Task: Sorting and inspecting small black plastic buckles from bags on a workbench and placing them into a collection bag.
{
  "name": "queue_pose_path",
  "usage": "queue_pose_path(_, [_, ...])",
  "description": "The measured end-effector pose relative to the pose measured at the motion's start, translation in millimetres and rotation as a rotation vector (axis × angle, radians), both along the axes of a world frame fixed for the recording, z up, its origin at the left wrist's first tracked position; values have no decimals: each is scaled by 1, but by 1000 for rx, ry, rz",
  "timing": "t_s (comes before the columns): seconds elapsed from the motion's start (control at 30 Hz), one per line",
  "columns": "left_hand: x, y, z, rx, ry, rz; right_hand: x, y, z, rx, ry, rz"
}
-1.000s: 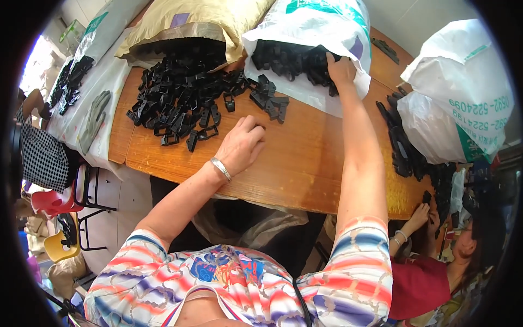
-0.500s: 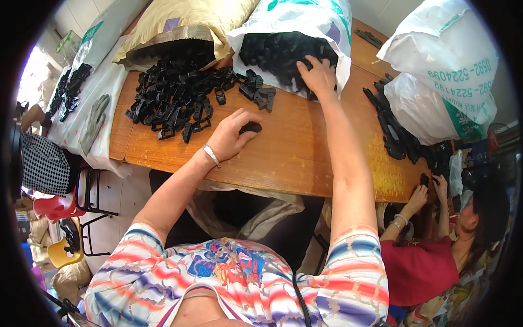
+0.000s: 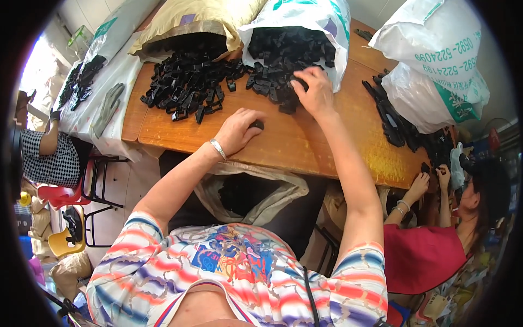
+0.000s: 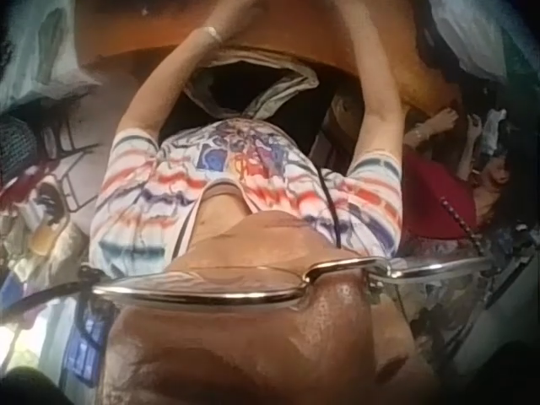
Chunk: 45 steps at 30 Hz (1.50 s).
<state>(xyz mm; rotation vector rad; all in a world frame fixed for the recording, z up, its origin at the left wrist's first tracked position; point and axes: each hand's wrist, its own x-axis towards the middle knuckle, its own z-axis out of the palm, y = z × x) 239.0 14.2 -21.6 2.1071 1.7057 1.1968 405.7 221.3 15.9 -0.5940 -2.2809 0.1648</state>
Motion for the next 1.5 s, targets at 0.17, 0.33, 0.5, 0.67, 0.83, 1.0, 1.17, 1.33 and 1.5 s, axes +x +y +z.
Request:
queue_pose_path(0.17, [5,-6,1,27,-196,107,13,-57,-19,-31,-189,20])
queue_pose_path(0.33, [11,0,-2,88,-199,212,15,-76,-31,-81,-229,-109])
queue_pose_path(0.5, [2,5,-4,18,1,270,15,-93,-24,-214,-282,-27])
queue_pose_path(0.67, [-6,-4,-2,44,-114,303,21,-112,-26,-268,-250,-48])
queue_pose_path(0.83, [-2,-31,-2,11,-99,324,23,-114,-25,-390,-230,-72])
queue_pose_path(1.0, [34,-54,7,-18,-200,257,24,-114,-26,-350,-198,-68])
queue_pose_path(1.17, [38,-46,8,3,-170,292,27,-114,-30,-391,-160,-37])
queue_pose_path(1.33, [54,-31,8,-63,-5,385,25,-116,-30,-376,-169,-55])
queue_pose_path(1.5, [41,-18,-4,-30,37,245,29,-119,-34,-406,-114,-45])
